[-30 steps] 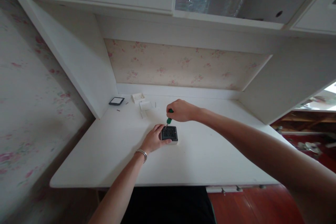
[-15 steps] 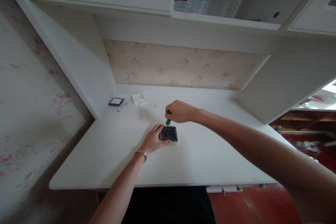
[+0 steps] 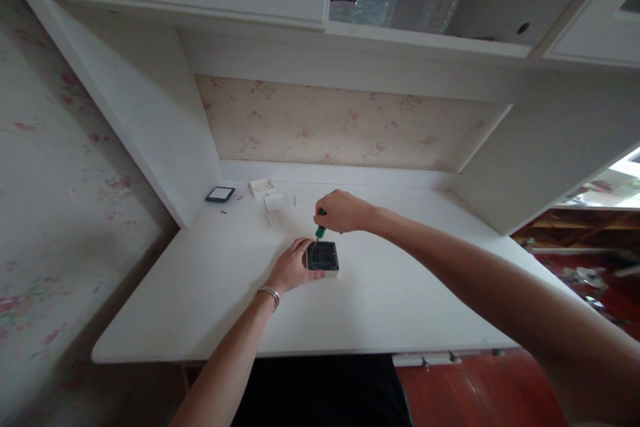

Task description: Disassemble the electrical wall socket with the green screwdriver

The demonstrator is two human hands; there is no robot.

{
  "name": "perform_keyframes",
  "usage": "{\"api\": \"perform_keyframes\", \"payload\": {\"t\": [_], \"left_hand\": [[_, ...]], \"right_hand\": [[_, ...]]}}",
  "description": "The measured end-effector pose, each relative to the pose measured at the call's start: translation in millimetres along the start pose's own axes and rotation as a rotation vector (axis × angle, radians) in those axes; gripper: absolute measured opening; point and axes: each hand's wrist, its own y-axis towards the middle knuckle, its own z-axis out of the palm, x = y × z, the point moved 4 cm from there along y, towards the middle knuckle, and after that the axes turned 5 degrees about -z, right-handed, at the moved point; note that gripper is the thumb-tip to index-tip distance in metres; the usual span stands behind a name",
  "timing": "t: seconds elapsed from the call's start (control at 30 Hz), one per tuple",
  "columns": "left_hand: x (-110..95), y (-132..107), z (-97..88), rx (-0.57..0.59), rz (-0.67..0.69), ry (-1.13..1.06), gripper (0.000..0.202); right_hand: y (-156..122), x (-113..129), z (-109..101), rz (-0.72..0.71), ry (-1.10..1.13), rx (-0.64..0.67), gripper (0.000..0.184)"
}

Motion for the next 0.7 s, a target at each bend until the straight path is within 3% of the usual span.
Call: {"api": "perform_keyframes", "payload": {"t": [0.17,0.37,0.53,0.7], "left_hand": [[1.9,-0.2,1.2,0.009,-0.010,0.010,0.080],[12.5,1.4,9.5,0.005,-0.101,0.085,0.100],[8.9,3.9,8.9,-0.015,-0.060,0.222,0.094],[6.6,3.4,6.8,0.040,-0.067,0.167,0.074]], "right_hand": [[-0.6,3.9,0.5,0.016,0.013,0.070,0.035],[-6.7,7.3,0.3,0.162,-0.017,0.094,0.054],[-6.1,14.4,0.3,0.024,-0.060,0.110,0.044],[-6.2,8.1,-0.3,-0.058,-0.077,0.152,0.042]]}}
